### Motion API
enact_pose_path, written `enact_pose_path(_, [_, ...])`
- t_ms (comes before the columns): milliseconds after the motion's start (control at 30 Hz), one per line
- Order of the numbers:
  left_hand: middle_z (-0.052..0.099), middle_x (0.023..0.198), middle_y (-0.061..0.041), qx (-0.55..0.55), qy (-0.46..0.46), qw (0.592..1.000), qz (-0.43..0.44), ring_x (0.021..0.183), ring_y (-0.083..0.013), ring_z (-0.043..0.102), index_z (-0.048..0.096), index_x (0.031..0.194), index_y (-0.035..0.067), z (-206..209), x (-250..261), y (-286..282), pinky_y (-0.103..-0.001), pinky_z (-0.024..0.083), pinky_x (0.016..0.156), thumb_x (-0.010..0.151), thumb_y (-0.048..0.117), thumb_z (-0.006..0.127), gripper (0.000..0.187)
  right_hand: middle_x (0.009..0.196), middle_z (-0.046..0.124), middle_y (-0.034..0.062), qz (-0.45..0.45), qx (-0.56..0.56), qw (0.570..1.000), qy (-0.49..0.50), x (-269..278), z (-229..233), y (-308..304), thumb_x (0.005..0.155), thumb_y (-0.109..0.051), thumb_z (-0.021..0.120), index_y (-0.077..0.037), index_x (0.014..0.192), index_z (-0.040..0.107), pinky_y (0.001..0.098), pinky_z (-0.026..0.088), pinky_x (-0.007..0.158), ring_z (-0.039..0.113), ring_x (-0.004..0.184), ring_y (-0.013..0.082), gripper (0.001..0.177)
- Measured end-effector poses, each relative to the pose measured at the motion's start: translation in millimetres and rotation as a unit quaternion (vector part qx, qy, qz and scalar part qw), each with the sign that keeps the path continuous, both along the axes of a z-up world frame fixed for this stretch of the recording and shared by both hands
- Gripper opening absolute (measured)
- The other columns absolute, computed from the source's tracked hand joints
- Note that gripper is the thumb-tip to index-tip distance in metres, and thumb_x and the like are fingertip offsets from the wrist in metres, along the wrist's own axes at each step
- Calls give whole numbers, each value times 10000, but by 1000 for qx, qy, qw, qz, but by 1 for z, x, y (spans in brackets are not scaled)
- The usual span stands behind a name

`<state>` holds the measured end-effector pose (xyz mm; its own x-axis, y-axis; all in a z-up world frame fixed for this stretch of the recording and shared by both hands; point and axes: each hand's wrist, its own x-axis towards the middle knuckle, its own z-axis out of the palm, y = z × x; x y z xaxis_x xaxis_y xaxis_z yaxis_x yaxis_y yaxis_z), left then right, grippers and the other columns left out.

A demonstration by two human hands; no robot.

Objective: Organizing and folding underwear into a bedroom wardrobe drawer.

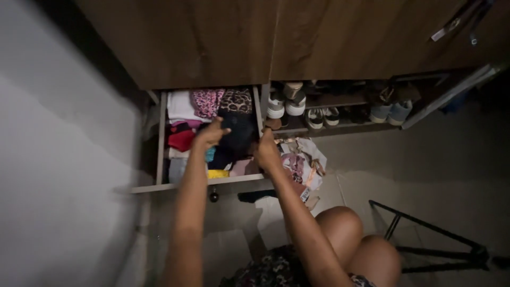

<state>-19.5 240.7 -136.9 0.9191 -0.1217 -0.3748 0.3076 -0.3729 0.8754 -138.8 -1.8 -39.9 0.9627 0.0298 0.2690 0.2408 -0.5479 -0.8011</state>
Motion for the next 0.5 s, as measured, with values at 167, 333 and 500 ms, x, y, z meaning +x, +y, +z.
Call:
enact_pose_path(167, [583, 1051, -158, 61, 38, 993, -91, 804, -255, 546, 129, 1567, 148, -81, 28, -7, -409, 476, 582, 923, 161, 686, 851, 1136, 598, 373, 13, -41, 998, -47, 7, -37, -2, 846, -11, 560, 54, 1280, 463, 541, 491, 926, 593, 1087, 541, 450])
enact_pose_path(333, [619, 1118, -256, 174, -191, 965, -54, 892, -329, 631, 129, 1535, 101, -103, 39, -7, -444, 509, 705, 885, 96, 726, 882, 1134, 593, 375, 33, -74, 997, 2, 4, -43, -2, 874, -50, 579, 48, 1267, 456, 551, 487, 895, 584, 1060, 549, 423])
enact_pose_path(500, [581, 1198, -339, 185, -522, 833, 9, 1050, -432, 645, 162, 1498, 85, -137, 64, 6, -500, 547, 928, 809, -4, 792, 938, 1184, 593, 356, 46, -110, 993, -5, -4, -31, -3, 928, -85, 574, 56, 1322, 423, 551, 491, 878, 586, 1077, 539, 445])
